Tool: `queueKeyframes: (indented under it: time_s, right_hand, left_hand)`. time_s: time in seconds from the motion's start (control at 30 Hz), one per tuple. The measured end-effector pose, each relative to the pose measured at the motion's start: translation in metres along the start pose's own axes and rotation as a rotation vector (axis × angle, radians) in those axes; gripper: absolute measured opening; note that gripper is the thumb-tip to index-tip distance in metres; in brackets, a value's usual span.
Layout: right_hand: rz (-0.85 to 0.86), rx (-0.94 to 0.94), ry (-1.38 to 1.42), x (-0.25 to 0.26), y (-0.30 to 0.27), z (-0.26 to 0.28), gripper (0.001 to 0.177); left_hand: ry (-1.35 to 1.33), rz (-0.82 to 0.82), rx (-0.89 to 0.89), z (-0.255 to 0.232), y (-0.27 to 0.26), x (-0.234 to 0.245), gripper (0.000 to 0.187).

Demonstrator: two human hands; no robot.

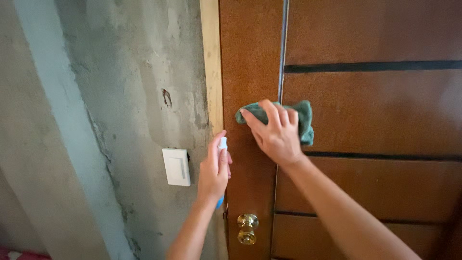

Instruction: The person sprays a cleaning solution onto a wooden door and wipes it with a cloth. They systematically clean the door surface, including the edges, panels, and around the door handle and latch.

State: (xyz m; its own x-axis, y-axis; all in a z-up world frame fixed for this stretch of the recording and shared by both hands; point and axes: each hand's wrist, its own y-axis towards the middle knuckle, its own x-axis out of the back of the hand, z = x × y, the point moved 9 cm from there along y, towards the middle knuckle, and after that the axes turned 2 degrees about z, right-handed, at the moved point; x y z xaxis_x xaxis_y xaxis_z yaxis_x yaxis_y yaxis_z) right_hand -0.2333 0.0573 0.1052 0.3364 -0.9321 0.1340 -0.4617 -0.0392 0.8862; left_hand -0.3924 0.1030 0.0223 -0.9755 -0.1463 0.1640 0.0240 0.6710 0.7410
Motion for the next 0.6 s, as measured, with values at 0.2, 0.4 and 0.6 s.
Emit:
queueKeyframes:
  time_s: [0.2, 0.4, 0.6]
  right_hand:
    - [0.389, 0.138, 0.097, -0.046, -0.116, 0.051, 0.074]
    - [0.669, 0.516, 0.167, -0.043, -0.246, 0.065, 0.073]
    - [0.350, 0.052, 0.119, -0.009, -0.153, -0.012, 0.050]
  left_hand:
    - [0.005, -0.009, -0.026, 0.001, -0.012, 0.000, 0.045]
    - [0.108, 0.045, -0.071, -0.003, -0.022, -0.030, 0.042]
    - [0.015, 0.085, -0.101, -0.004, -0.031, -0.070, 0.042]
